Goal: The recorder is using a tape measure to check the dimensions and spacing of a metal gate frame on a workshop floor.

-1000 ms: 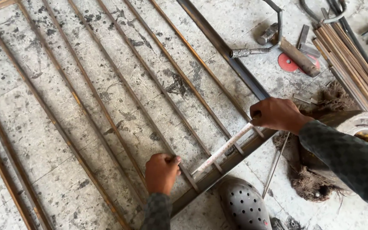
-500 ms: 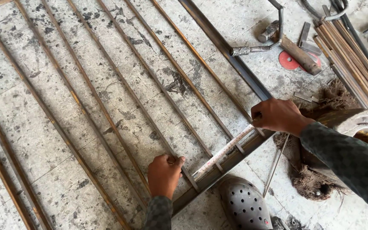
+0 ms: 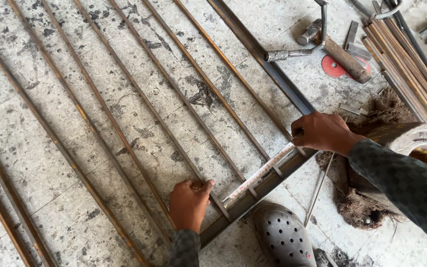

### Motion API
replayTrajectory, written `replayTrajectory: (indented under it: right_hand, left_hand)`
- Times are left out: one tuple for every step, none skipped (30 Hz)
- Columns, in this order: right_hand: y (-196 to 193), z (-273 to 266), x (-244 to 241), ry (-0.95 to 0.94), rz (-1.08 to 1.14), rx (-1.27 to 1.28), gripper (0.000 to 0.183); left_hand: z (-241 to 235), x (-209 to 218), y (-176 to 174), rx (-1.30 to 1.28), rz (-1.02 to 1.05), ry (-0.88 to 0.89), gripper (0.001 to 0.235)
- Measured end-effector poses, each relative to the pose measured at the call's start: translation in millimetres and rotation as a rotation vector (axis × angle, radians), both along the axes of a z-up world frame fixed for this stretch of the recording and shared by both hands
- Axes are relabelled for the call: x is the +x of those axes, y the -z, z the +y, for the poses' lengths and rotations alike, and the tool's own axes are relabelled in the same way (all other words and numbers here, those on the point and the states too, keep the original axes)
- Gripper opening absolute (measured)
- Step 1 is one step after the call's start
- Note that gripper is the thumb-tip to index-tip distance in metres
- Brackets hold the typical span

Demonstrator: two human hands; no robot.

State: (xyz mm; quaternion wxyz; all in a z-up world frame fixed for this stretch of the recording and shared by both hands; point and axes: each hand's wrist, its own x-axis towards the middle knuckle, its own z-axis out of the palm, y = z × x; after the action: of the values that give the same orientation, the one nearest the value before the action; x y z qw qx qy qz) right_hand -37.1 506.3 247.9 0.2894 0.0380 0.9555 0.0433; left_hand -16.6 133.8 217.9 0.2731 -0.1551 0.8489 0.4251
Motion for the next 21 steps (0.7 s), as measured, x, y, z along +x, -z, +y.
replayTrajectory:
  right_hand:
    - [4.5,3.8,0.1,-0.001,-0.001,-0.002,0.024]
    - [9.0,7.5,0.2,0.003,-0.021,-0.014,0.024]
    - [13.5,11.6,0.7,0.009,-0.041,-0.026,0.025]
    - [12.5,9.6,0.3,0.008,-0.042,-0.028,0.025]
    - [11.0,8.1,0.4,0.001,-0.028,-0.023,0.025]
    - [9.4,6.5,0.5,-0.006,-0.013,-0.019,0.026]
    - [10.8,8.5,0.6,-0.007,-0.013,-0.018,0.026]
    - [12.2,10.5,0.8,-0.003,-0.023,-0.021,0.026]
    - [13.7,12.1,1.5,0.0,-0.034,-0.025,0.025]
    - [13.1,11.4,1.0,0.0,-0.035,-0.025,0.025]
    - [12.2,11.2,0.9,0.005,-0.032,-0.023,0.025]
    - [11.2,11.0,0.8,0.009,-0.028,-0.022,0.026]
    - [12.0,12.4,1.2,0.009,-0.027,-0.022,0.026]
    - [12.8,13.6,1.6,0.01,-0.025,-0.029,0.026]
    - [14.0,14.4,1.6,0.011,-0.023,-0.037,0.026]
    - [13.3,13.8,1.2,0.01,-0.022,-0.039,0.026]
    - [13.0,13.0,1.7,0.017,-0.02,-0.034,0.026]
    - [12.8,12.2,2.2,0.024,-0.018,-0.03,0.026]
    - [12.2,11.5,2.0,0.023,-0.019,-0.031,0.026]
    - [11.6,11.0,1.7,0.024,-0.02,-0.034,0.026]
    - [10.1,11.7,1.0,0.024,-0.02,-0.035,0.026]
  left_hand:
    - [-1.2,0.9,9.1,-0.002,-0.001,-0.001,0.027]
    - [-2.6,1.8,18.2,0.009,0.004,0.003,0.028]
    - [-3.5,2.7,27.6,0.021,0.01,0.009,0.028]
    - [-3.7,1.8,22.7,0.019,0.009,0.008,0.028]
    - [-3.4,1.4,17.8,0.011,-0.002,0.017,0.028]
    - [-3.1,0.9,12.8,0.003,-0.013,0.025,0.028]
    - [-3.5,1.0,15.2,0.004,-0.013,0.025,0.028]
    - [-3.8,1.2,17.6,0.028,0.009,0.026,0.028]
    - [-4.6,1.8,19.8,0.051,0.028,0.028,0.028]
    - [-5.6,0.6,19.3,0.051,0.028,0.027,0.028]
    - [-6.0,-0.4,18.8,0.072,0.021,0.035,0.028]
    - [-6.5,-1.5,18.2,0.093,0.014,0.042,0.027]
    - [-6.2,-2.3,17.0,0.093,0.015,0.041,0.027]
    - [-6.1,-3.1,15.6,0.091,-0.006,0.053,0.029]
    - [-6.5,-4.1,14.3,0.087,-0.027,0.065,0.031]
    - [-6.5,-5.2,11.4,0.085,-0.026,0.063,0.031]
    - [-6.7,-4.8,8.6,0.075,-0.011,0.08,0.033]
    - [-6.8,-4.5,6.0,0.065,0.003,0.097,0.036]
    - [-7.4,-4.5,7.4,0.063,0.002,0.096,0.036]
    - [-7.7,-4.6,8.8,0.093,-0.024,0.062,0.041]
    - [-6.8,-5.0,10.3,0.126,-0.049,0.029,0.046]
